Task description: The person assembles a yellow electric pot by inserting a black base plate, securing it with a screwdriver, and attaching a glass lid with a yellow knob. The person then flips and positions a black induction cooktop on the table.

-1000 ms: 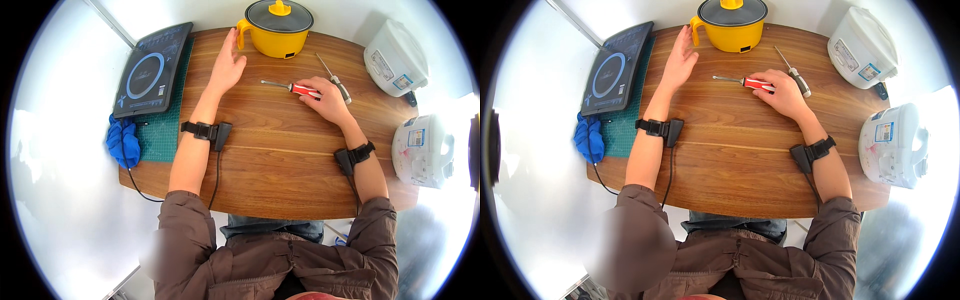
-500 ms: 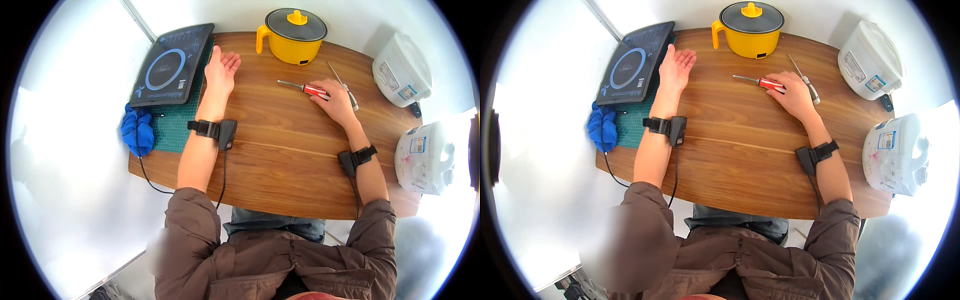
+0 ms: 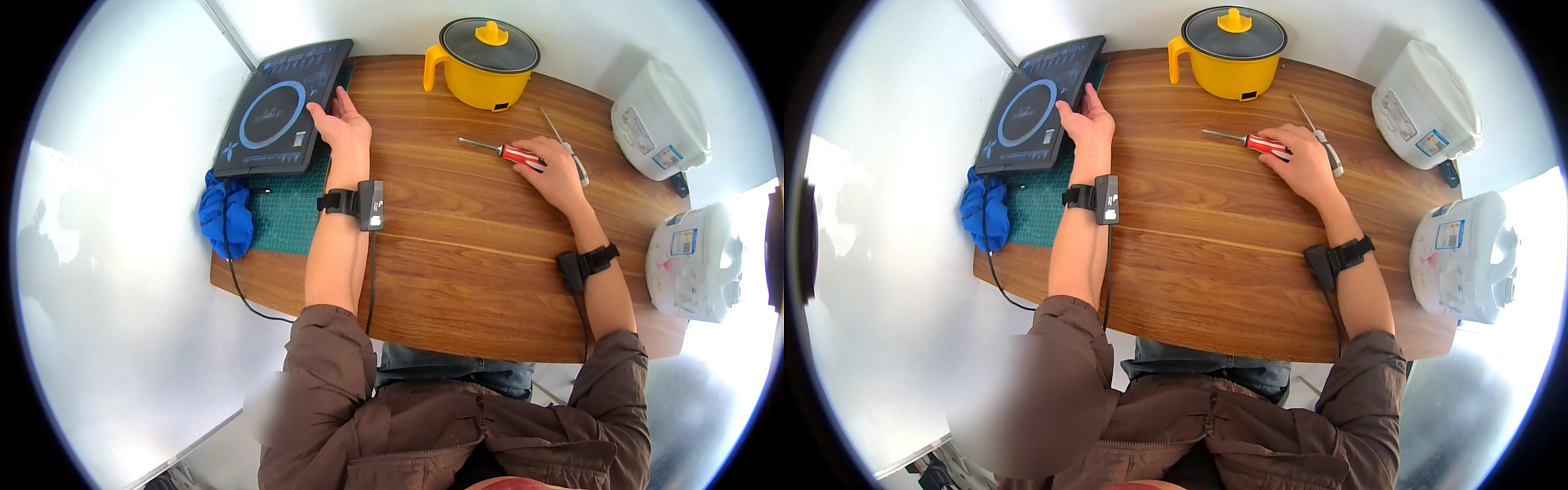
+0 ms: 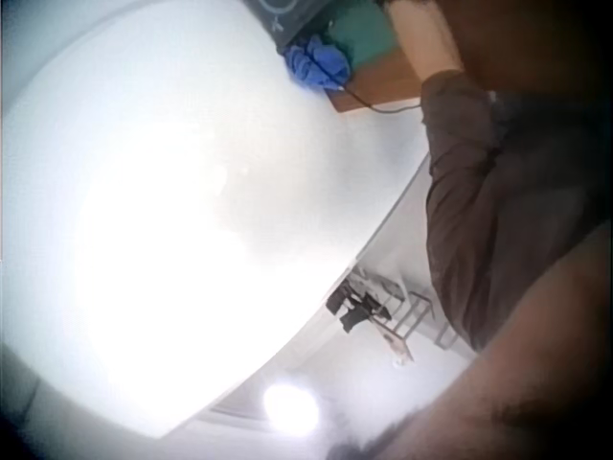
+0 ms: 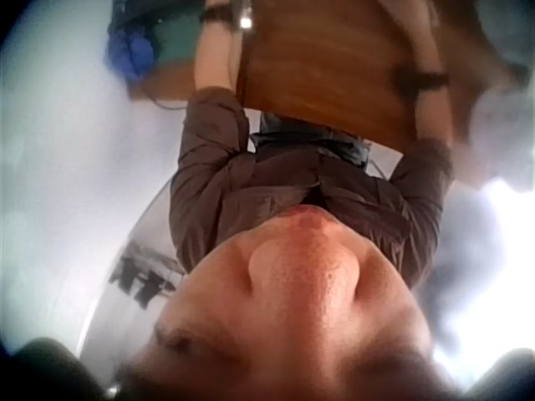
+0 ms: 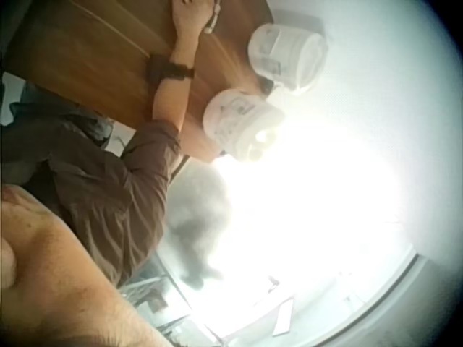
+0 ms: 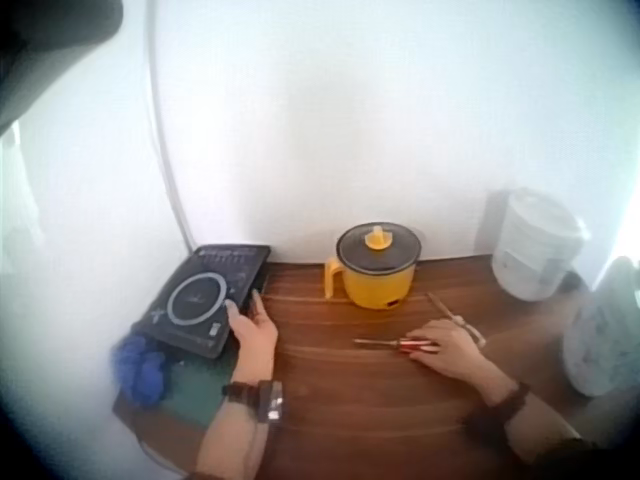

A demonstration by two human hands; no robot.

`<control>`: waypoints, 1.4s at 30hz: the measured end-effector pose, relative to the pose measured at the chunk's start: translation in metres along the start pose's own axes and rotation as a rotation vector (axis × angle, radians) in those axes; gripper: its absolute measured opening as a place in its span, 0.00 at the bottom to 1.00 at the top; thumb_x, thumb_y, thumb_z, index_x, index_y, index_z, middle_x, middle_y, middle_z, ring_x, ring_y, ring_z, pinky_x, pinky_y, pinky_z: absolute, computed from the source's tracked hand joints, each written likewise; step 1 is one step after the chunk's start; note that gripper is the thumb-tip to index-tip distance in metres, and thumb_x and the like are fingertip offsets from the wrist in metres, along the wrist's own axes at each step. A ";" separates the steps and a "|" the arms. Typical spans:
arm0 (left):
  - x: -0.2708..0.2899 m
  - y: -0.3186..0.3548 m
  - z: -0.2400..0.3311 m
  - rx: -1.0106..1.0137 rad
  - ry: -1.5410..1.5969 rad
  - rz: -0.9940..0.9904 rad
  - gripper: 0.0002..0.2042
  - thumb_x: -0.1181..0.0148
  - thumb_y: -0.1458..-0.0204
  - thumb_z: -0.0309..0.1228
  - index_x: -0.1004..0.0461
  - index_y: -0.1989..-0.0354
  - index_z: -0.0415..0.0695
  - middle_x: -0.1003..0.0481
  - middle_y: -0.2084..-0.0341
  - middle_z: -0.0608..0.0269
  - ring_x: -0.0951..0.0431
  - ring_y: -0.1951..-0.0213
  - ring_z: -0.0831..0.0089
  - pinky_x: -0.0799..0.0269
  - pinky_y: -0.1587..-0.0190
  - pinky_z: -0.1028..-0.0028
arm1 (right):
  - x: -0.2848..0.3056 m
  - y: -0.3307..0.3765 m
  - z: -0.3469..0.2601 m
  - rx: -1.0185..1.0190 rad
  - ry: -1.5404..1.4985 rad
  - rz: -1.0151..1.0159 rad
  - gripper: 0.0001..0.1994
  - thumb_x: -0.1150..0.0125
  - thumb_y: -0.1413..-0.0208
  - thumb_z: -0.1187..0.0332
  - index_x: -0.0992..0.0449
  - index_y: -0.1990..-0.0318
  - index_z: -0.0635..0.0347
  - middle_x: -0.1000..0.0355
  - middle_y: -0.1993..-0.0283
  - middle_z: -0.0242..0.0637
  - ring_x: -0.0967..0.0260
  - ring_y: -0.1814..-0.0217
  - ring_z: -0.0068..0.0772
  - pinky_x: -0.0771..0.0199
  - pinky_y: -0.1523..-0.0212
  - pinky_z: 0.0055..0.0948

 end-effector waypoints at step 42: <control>-0.068 0.114 0.020 -0.038 -0.015 -0.285 0.14 0.39 0.37 0.29 0.32 0.51 0.32 0.27 0.52 0.53 0.22 0.49 0.60 0.19 0.37 0.64 | -0.017 -0.113 0.071 -0.190 -0.184 0.247 0.71 0.16 0.56 0.50 0.73 0.22 0.66 0.50 0.23 0.67 0.50 0.19 0.56 0.43 0.23 0.46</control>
Point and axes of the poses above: each hand's wrist, its own y-axis away from the middle knuckle, its own x-axis out of the back of the hand, z = x × y, the point moved 7 cm from there along -y, towards the middle knuckle
